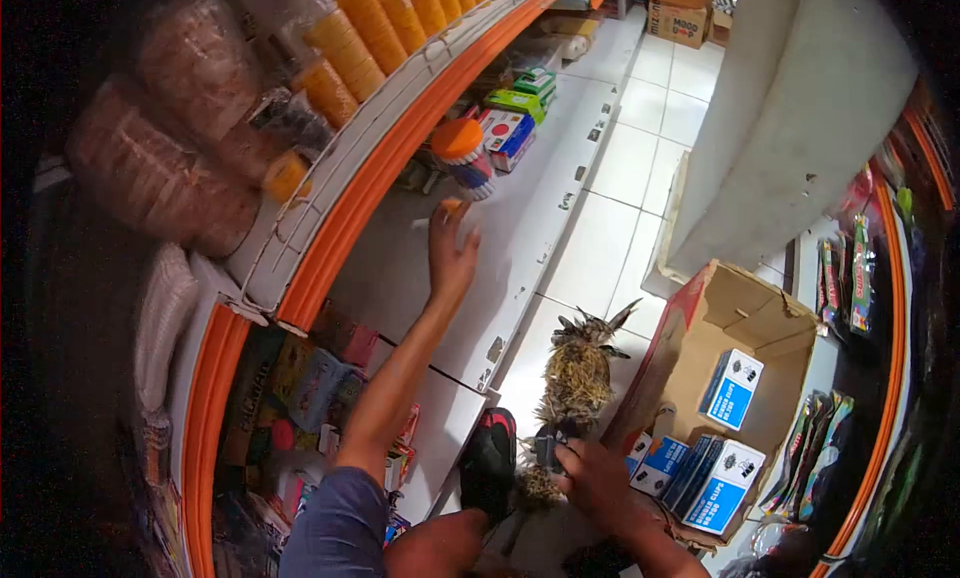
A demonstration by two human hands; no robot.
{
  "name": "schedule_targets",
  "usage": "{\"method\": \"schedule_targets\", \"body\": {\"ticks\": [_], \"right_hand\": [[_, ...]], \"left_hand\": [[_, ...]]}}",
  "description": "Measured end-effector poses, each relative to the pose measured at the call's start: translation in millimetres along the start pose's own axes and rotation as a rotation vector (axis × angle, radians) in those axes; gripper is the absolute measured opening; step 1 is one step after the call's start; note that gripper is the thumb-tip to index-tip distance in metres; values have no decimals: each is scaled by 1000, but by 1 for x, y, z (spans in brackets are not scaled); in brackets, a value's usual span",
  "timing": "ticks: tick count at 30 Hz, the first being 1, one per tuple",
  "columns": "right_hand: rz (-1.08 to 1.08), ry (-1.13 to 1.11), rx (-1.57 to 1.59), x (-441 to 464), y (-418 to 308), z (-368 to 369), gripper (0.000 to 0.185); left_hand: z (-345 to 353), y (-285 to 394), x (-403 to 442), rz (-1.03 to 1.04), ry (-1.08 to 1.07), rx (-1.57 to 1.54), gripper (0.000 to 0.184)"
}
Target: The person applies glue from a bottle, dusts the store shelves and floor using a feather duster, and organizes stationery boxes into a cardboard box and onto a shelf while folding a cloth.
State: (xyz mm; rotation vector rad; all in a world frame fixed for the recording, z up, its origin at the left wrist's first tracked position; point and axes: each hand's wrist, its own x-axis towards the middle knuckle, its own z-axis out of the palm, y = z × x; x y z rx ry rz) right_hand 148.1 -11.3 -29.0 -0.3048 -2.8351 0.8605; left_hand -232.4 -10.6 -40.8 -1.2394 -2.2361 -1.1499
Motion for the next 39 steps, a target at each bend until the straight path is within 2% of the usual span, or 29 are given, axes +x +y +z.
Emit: {"method": "schedule_targets", "body": {"ticks": [1,3,4,6,7,9,10,11,13,14,15,16,17,18,21,23,27,30,31,34,37,39], "right_hand": [[-4,62,133,-3,8,1,43],[5,186,404,-12,17,2,44],[45,183,415,-13,10,-10,44],[361,240,622,-4,5,-46,34],[390,244,618,-4,2,-56,34],[576,598,957,-3,-3,-71,27],[595,608,950,-3,-3,-79,27],[546,641,926,-4,-3,-84,28],[449,717,887,-2,0,-88,28],[371,635,793,3,3,-89,33],[293,550,699,7,3,-89,38],[309,566,705,13,-2,-84,38],[235,539,422,24,-9,-77,39],[154,503,139,30,-11,-72,41],[96,467,165,14,-13,-59,37],[59,451,191,6,-14,-55,36],[-28,269,330,-15,-6,-72,35],[290,442,654,-21,6,-88,33],[297,444,651,-15,6,-90,33],[144,547,222,18,3,-84,32],[57,505,77,7,-8,-53,32],[-1,475,17,4,-6,-52,32]], "left_hand": [[-14,30,-10,3,-14,-10,46],[-29,83,-33,-315,59,-469,48],[-27,98,-49,-331,21,-477,48],[-17,124,-69,-361,118,-896,51],[-21,142,-73,-376,96,-910,51],[-37,182,-72,-670,-51,-1258,46],[-41,196,-74,-819,-130,-1424,43],[-41,204,-81,-829,-153,-1427,43],[-41,218,-97,-881,-400,-1592,45],[-42,224,-106,-911,-529,-1667,47],[-40,232,-117,-922,-557,-1660,47],[-37,241,-129,-1027,-526,-1527,43],[-35,245,-135,-1119,-487,-1390,41],[-34,246,-135,-1113,-499,-1382,41],[-35,240,-125,-1217,-408,-1438,32],[-31,229,-123,-1174,-430,-1483,29],[-29,215,-114,-1114,-451,-1632,24],[-31,217,-109,-1122,-424,-1702,21],[-31,222,-112,-1129,-416,-1713,20],[-32,233,-114,-1144,-413,-1739,18],[-35,228,-107,-1138,-509,-1477,15],[-34,221,-112,-1193,-474,-1464,13]]}}
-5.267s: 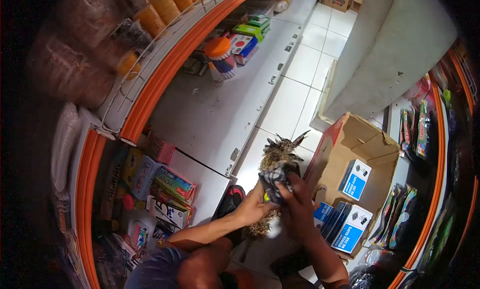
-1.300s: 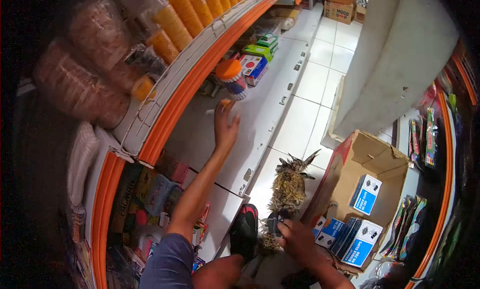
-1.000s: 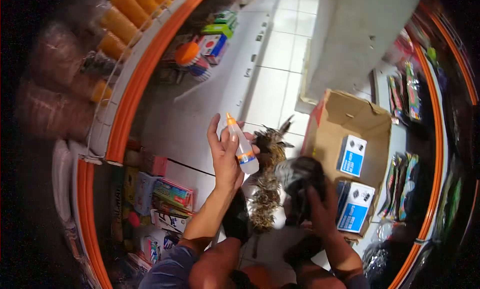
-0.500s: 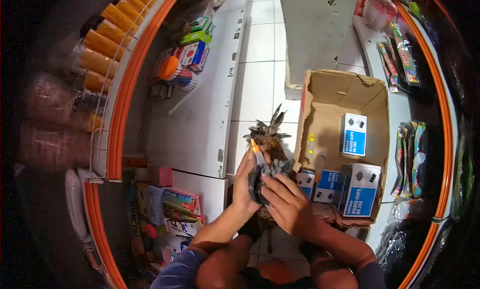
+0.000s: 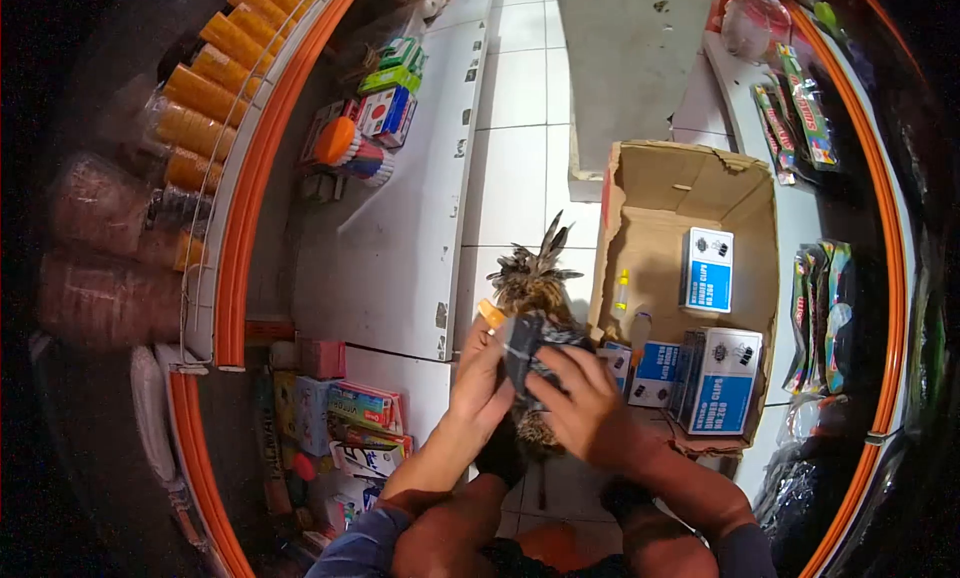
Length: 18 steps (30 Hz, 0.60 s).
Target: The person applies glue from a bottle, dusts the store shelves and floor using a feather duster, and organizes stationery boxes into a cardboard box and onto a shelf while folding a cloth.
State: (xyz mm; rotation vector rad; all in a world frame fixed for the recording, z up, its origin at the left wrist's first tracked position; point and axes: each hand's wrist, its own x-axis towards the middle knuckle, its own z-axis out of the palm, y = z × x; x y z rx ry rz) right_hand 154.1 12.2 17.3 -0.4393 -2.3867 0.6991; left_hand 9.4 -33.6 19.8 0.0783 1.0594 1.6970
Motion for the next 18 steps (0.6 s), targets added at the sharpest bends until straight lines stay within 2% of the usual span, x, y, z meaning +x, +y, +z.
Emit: {"method": "schedule_targets", "body": {"ticks": [2,3,6,7,10,11,14,15,18], "right_hand": [[152,-196,233,-5,11,-20,35],[150,-201,233,-5,16,-22,35],[417,103,532,-3,26,-32,38],[414,103,525,0,22,-30,38],[96,-29,151,17,2,-8,36],[97,-26,153,12,3,-4,36],[108,-27,223,-3,9,8,37],[108,-29,228,-5,9,9,37],[446,11,435,-9,12,4,39]], "left_hand": [[-11,-4,-5,-50,98,-47,11],[-12,-2,-4,-49,101,-51,11],[-8,9,1,-52,-82,-234,9],[-5,9,0,-51,-89,-238,9],[-3,10,-5,-124,24,-125,20],[-8,9,-4,-125,25,-122,20],[-24,10,4,-73,-147,-242,25],[-24,9,0,-72,-142,-242,25],[-10,-1,-11,-64,-164,-159,32]]}}
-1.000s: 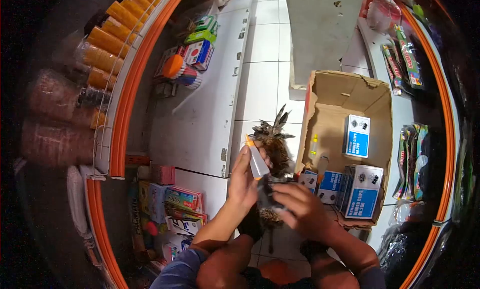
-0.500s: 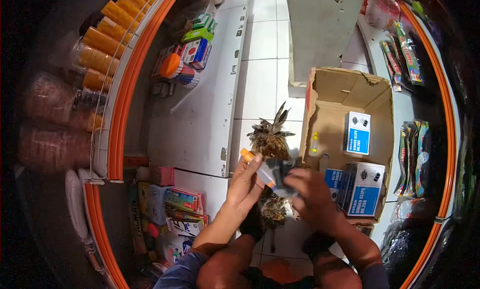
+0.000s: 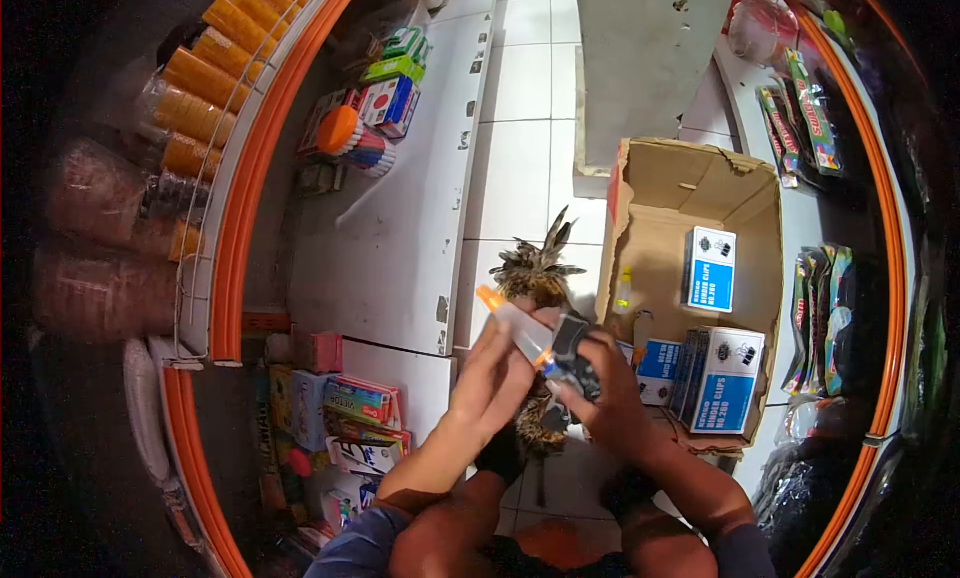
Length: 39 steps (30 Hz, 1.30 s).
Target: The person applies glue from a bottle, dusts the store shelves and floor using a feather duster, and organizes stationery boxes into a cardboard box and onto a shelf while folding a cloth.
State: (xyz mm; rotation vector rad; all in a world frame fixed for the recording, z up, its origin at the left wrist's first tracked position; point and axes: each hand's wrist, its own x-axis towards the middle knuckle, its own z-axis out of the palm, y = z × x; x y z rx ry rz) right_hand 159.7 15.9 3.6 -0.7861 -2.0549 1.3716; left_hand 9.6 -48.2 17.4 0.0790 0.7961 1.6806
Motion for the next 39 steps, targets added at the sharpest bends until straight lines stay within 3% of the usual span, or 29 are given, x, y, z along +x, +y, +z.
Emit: {"method": "schedule_targets", "body": {"ticks": [4,9,13,16,17,19,21,24,27,28,29,31,32,36,39], "right_hand": [[157,-40,272,2,-1,-2,44],[392,-204,264,4,-15,-22,40],[250,-100,268,3,-12,-40,48],[-177,57,43,16,-11,-31,40],[-178,64,40,18,-16,-20,40],[-407,-75,-577,17,-27,5,40],[-435,-114,-548,6,-21,7,39],[-469,-211,-481,-7,-10,1,38],[-186,-354,-68,-2,-8,-23,40],[-183,-353,-77,3,-9,-25,40],[-226,-180,-125,11,-11,-25,41],[-299,170,-228,19,-16,-23,43],[-281,175,-245,20,-16,-14,43],[-153,127,-166,10,-9,-3,45],[-195,66,-151,-1,-8,-13,44]], "left_hand": [[6,-10,-5,21,16,295,35],[1,-9,-2,93,33,243,40],[-11,-6,6,64,13,108,47],[-9,-15,0,-55,108,53,42],[-6,-14,1,-58,101,55,42],[1,-5,-1,-140,111,-63,38],[-1,1,0,-174,119,-118,36],[-18,-1,-6,-146,131,92,41],[-5,-1,-4,-43,115,192,39],[-1,-2,-3,9,103,243,39],[-2,-6,-4,4,94,237,39],[-10,-18,-12,80,1,754,40],[-12,-23,-16,115,-53,1010,41],[-11,-23,-24,-3,65,987,43],[-10,-20,-24,-27,-60,986,42]]}}
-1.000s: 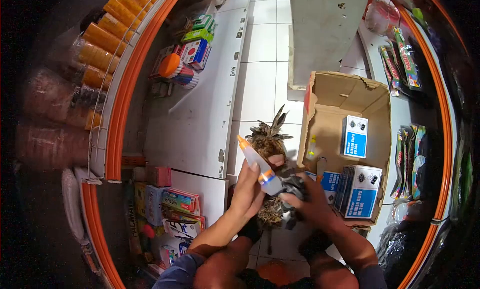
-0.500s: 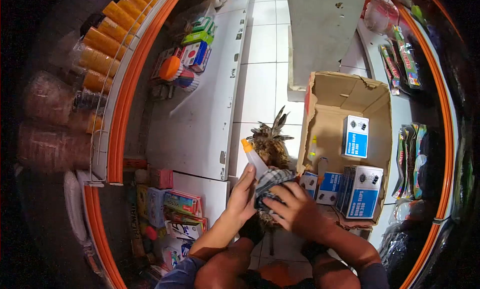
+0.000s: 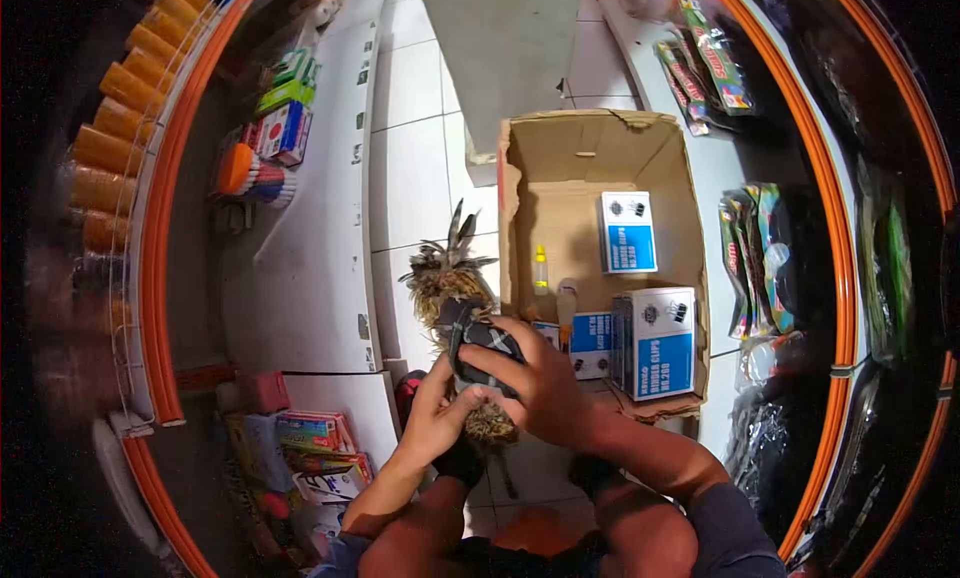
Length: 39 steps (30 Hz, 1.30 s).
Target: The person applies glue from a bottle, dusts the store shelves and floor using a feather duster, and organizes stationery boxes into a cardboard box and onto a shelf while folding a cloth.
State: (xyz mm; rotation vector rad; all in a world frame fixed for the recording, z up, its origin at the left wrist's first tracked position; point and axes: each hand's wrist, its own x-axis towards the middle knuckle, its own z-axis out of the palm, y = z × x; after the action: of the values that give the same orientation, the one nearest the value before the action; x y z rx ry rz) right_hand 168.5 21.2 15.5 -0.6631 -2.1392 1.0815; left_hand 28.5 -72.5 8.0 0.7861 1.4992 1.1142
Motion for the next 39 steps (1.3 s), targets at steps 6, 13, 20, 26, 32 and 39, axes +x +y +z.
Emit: {"method": "schedule_targets", "body": {"ticks": [6,13,20,26,32,39], "right_hand": [[209,-169,7,2,-13,-53,43],[580,-567,657,-19,11,-106,33],[586,-543,497,-27,-3,-112,34],[551,-256,68,-16,-1,-111,33],[427,-68,-359,-6,34,-77,34],[352,-242,-641,-15,94,-16,36]], "left_hand": [[0,26,6,214,-140,467,37],[8,26,12,620,-493,611,37],[17,20,15,538,-565,587,40],[11,22,17,565,-277,511,38],[-15,7,18,279,-37,331,30],[-33,-3,20,237,47,287,27]]}}
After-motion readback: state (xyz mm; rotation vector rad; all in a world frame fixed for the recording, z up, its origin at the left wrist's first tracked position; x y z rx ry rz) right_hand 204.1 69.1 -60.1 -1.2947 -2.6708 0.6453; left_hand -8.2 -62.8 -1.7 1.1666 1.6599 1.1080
